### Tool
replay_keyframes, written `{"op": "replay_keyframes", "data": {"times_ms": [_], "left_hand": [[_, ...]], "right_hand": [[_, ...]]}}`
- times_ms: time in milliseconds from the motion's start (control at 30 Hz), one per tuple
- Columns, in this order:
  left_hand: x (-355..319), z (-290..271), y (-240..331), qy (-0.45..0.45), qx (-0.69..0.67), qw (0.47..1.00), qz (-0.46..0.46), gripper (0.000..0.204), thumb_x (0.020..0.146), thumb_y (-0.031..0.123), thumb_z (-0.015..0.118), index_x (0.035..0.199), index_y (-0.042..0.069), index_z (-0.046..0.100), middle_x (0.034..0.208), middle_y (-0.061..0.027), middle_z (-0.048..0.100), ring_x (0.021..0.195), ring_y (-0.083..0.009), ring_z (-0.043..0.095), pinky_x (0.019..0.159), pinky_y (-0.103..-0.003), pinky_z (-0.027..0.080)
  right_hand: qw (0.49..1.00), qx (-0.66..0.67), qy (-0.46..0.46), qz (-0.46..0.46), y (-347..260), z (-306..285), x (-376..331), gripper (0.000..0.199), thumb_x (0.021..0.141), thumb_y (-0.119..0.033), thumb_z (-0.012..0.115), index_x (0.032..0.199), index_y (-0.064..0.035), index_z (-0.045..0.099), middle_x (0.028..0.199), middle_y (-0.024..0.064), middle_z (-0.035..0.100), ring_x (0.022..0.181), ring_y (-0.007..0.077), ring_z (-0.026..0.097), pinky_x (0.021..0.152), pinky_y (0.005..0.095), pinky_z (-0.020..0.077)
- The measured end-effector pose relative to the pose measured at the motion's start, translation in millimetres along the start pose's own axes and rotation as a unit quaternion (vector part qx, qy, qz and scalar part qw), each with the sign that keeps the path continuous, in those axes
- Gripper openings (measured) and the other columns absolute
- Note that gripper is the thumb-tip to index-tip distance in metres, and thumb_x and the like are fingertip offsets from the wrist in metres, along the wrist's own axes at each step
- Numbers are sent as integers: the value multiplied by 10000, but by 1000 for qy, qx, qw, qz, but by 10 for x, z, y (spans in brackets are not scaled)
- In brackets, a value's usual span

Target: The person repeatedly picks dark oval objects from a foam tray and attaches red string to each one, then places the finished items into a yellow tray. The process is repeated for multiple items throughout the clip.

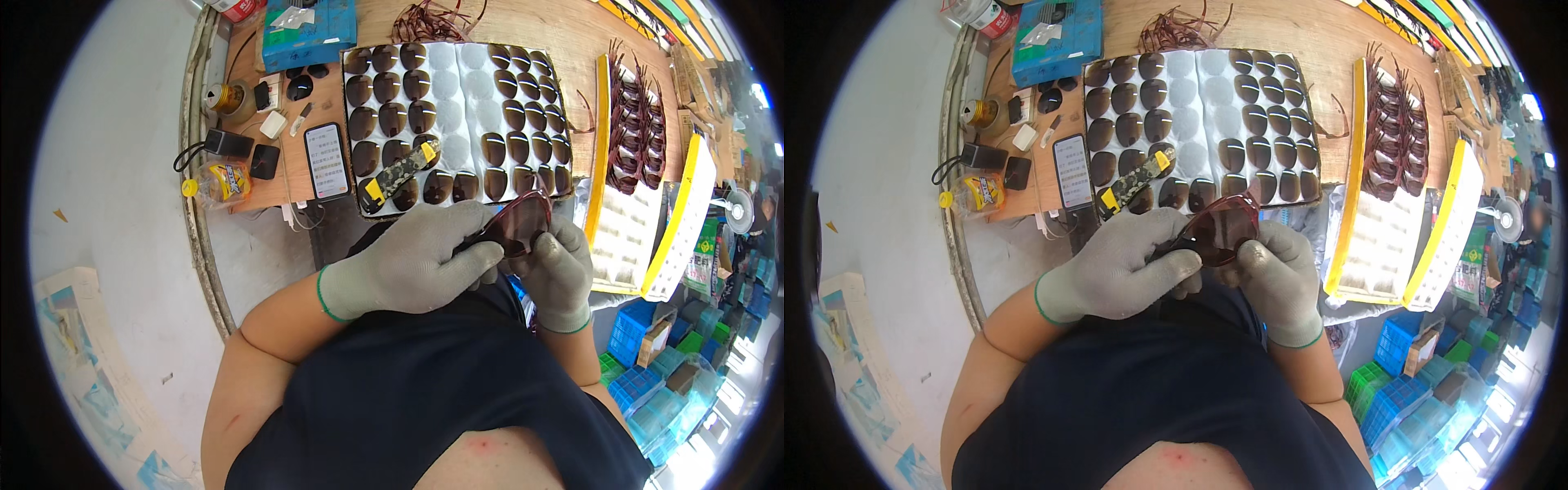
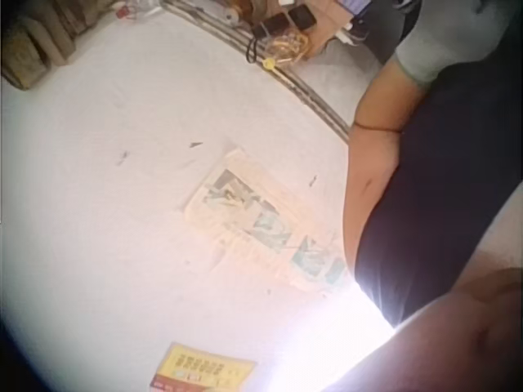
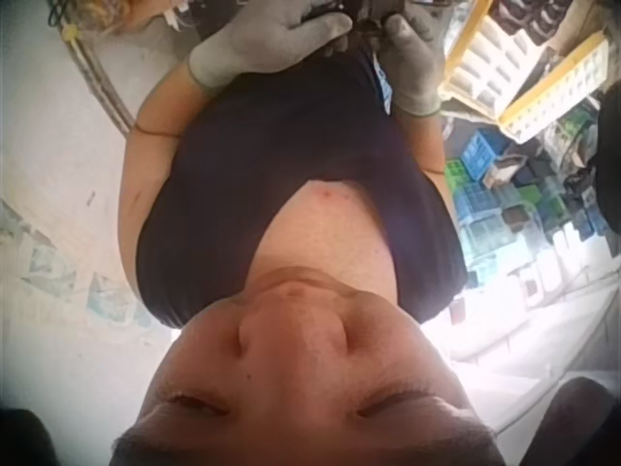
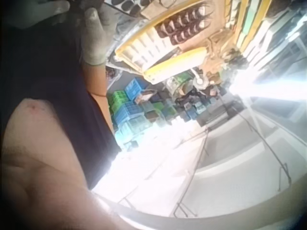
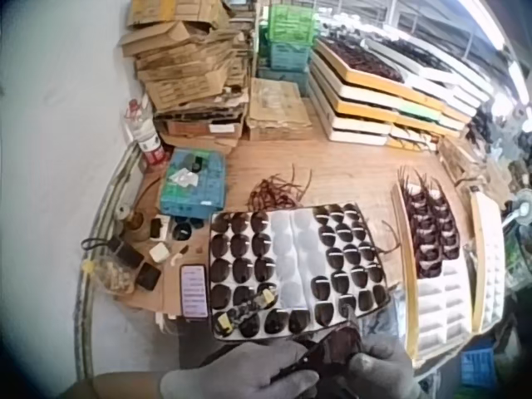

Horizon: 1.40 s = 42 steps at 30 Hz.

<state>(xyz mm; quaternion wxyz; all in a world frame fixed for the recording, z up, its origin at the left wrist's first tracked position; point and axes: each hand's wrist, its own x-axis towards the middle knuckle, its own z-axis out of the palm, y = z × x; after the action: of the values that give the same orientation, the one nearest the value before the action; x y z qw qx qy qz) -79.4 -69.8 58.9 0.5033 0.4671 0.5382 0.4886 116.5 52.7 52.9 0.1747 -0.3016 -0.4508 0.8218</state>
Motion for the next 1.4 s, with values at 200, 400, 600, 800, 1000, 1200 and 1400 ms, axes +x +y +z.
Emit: {"op": "replay_keyframes", "data": {"times_ms": [200, 400, 600, 800, 1000, 1200, 1400], "left_hand": [[286, 354, 41, 61, 153, 985, 58, 132, 976, 143, 687, 999, 14, 667, 740, -139, 695, 635, -299, 704, 595, -360, 528], [758, 561, 223, 88, 264, 960, 18, 253, 943, 199, 739, 1023, -23, 646, 717, -183, 638, 622, -405, 652, 572, -454, 500], [1183, 947, 276, 148, 269, 952, 0, 433, 930, 135, 710, 1287, -57, 557, 785, -220, 687, 619, -413, 682, 549, -460, 517], [1399, 1107, 383, 188, 325, 926, 35, 366, 872, 78, 728, 1171, -71, 577, 602, -144, 605, 494, -361, 629, 479, -441, 485], [1407, 1118, 426, 59, 412, 908, -46, 225, 911, 212, 679, 1003, 30, 583, 590, -124, 612, 524, -360, 649, 498, -489, 502], [1440, 825, 303, 42, 236, 968, -68, 328, 878, 273, 741, 1071, 12, 697, 716, -165, 676, 627, -322, 687, 603, -398, 546], [1650, 374, -914, 220, 432, 860, -160, 508, 880, 403, 778, 1182, -1, 710, 1134, -241, 692, 1040, -390, 688, 902, -475, 553]], "right_hand": [[996, 50, -39, 66, -81, -477, 147, 390, 960, -319, 691, 1065, 56, 698, 837, 53, 645, 733, 120, 552, 657, 271, 427], [998, -46, -17, 35, -466, -797, 222, 240, 1030, -215, 662, 1018, 23, 691, 821, 5, 602, 726, 92, 503, 653, 259, 417], [976, -211, -54, -17, -706, -1323, 454, 289, 994, -243, 733, 870, 5, 653, 780, -10, 587, 727, 61, 471, 630, 265, 412], [973, -192, -127, -20, -754, -1579, 668, 294, 964, -250, 757, 871, 13, 664, 730, 26, 586, 699, 74, 487, 598, 279, 414], [866, -402, -203, -219, -1077, -1784, 973, 402, 802, -261, 907, 1030, -2, 702, 942, 137, 677, 813, 283, 659, 736, 368, 536], [851, -325, -358, -204, -952, -1850, 872, 310, 847, -233, 838, 1002, -5, 698, 895, 173, 661, 815, 361, 649, 724, 440, 507], [857, -409, -250, -186, -872, -1775, 548, 437, 916, -106, 716, 1310, 46, 603, 939, 216, 705, 847, 427, 683, 775, 477, 538]]}}
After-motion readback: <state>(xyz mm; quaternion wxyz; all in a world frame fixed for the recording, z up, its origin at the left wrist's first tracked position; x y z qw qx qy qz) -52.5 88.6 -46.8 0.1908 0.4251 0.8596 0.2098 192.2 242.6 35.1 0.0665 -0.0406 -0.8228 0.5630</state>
